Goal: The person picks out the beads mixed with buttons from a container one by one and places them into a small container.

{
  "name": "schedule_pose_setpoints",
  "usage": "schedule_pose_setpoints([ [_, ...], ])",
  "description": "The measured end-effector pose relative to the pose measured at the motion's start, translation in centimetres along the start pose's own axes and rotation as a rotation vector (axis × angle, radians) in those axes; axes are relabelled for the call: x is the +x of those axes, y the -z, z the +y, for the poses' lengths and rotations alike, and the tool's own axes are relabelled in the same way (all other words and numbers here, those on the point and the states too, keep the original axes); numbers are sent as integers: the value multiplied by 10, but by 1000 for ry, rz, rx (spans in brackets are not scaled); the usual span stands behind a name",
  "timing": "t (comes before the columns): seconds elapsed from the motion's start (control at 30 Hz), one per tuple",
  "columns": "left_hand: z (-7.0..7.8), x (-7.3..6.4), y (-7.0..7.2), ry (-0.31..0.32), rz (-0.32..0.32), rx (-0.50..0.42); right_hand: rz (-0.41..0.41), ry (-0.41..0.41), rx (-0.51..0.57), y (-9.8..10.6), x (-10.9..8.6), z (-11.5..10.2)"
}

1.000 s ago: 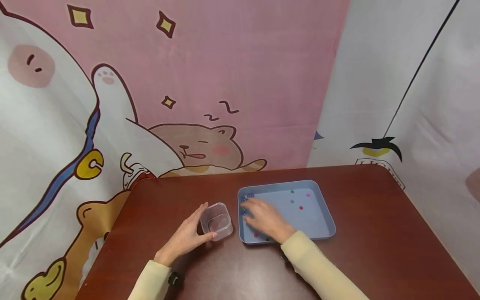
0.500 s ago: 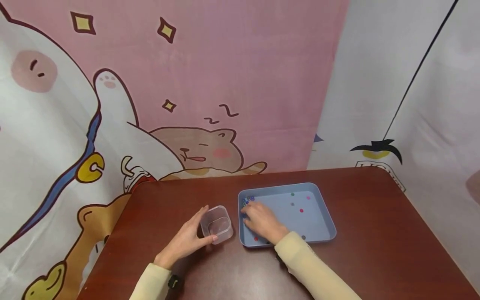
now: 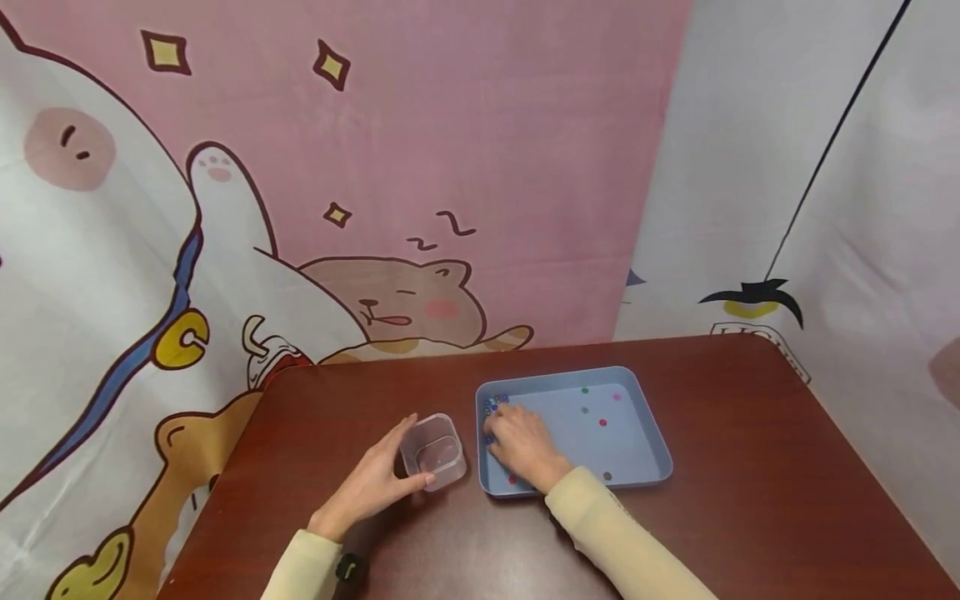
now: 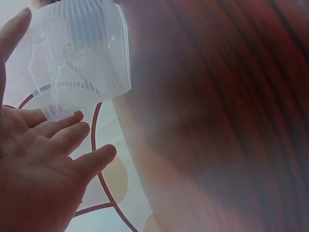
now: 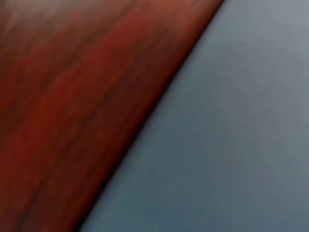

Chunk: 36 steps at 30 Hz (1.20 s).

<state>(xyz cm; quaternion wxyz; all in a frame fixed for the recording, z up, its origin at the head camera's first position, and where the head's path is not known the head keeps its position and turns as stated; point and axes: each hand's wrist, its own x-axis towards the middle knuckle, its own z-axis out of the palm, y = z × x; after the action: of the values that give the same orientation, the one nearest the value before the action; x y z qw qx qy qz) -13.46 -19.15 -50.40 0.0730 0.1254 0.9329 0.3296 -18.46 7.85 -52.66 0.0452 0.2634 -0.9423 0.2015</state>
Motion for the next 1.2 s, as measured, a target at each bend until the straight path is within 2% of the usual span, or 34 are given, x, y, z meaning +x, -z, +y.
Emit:
schedule_pose_setpoints([
  [0.27,0,1,0,-10,4,-2,18,8,23,3,-2,-1],
  [0.67,-2,0,-1,-20,13,-17,161,13,111,24,-8,-11],
  [0.93,-4,1,-3,-40,22,-18,281,91,198,38,-10,-26],
  [1.2,-5,2,-2,-59,23,-27,311,196,225,39,-7,-39],
])
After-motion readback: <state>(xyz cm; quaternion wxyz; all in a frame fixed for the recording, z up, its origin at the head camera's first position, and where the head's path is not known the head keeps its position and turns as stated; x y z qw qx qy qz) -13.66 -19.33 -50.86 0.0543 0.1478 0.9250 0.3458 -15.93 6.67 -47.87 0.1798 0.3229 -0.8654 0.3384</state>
